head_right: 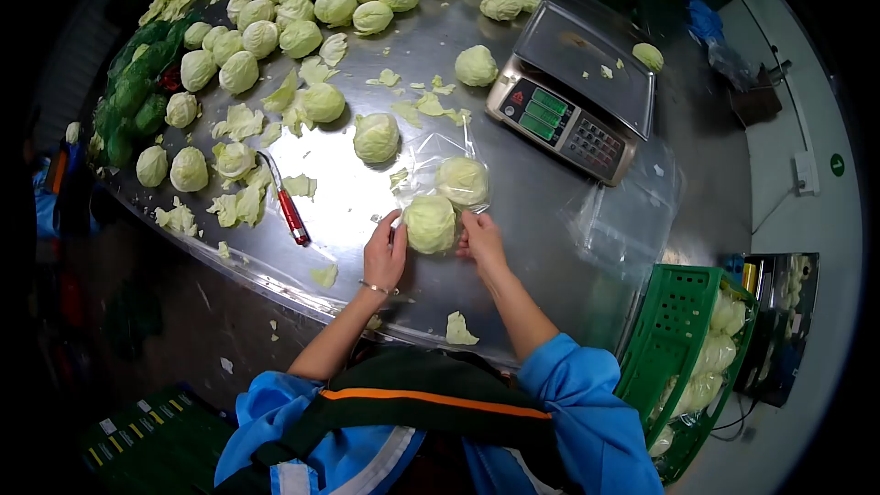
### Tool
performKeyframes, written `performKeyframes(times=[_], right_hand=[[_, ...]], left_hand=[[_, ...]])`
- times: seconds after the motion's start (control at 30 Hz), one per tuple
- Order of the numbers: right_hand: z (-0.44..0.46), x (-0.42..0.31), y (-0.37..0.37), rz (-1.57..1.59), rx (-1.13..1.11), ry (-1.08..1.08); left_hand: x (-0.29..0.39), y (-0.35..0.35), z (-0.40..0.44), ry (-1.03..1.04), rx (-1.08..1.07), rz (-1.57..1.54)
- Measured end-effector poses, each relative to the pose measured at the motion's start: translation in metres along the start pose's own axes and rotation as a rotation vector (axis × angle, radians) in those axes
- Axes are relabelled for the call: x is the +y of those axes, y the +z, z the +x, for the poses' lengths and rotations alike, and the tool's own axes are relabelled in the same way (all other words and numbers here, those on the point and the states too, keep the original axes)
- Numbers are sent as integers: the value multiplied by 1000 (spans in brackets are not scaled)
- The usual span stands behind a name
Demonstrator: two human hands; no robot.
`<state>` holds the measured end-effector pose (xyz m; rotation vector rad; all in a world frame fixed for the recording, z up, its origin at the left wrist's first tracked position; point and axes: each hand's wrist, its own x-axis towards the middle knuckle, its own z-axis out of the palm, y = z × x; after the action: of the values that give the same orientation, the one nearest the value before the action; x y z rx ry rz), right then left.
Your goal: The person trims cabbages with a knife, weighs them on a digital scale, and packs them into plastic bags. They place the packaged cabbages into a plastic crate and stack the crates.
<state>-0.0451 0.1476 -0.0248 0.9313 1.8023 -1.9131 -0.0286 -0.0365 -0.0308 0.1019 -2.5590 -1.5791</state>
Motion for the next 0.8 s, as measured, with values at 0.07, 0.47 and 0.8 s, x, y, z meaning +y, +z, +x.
performKeyframes(times=[0.07,0.47,0.8], right_hand=[[-9,-13,6,-38,56,-127],[-124,-113,-75,642,15,-472],[-160,-21,-96,312,158,-377]], left_hand=[[-11,4,11,-80,6,-132],[175,-65,95,-44,-379,-739],[96,-47,34,-299,-691,-387]])
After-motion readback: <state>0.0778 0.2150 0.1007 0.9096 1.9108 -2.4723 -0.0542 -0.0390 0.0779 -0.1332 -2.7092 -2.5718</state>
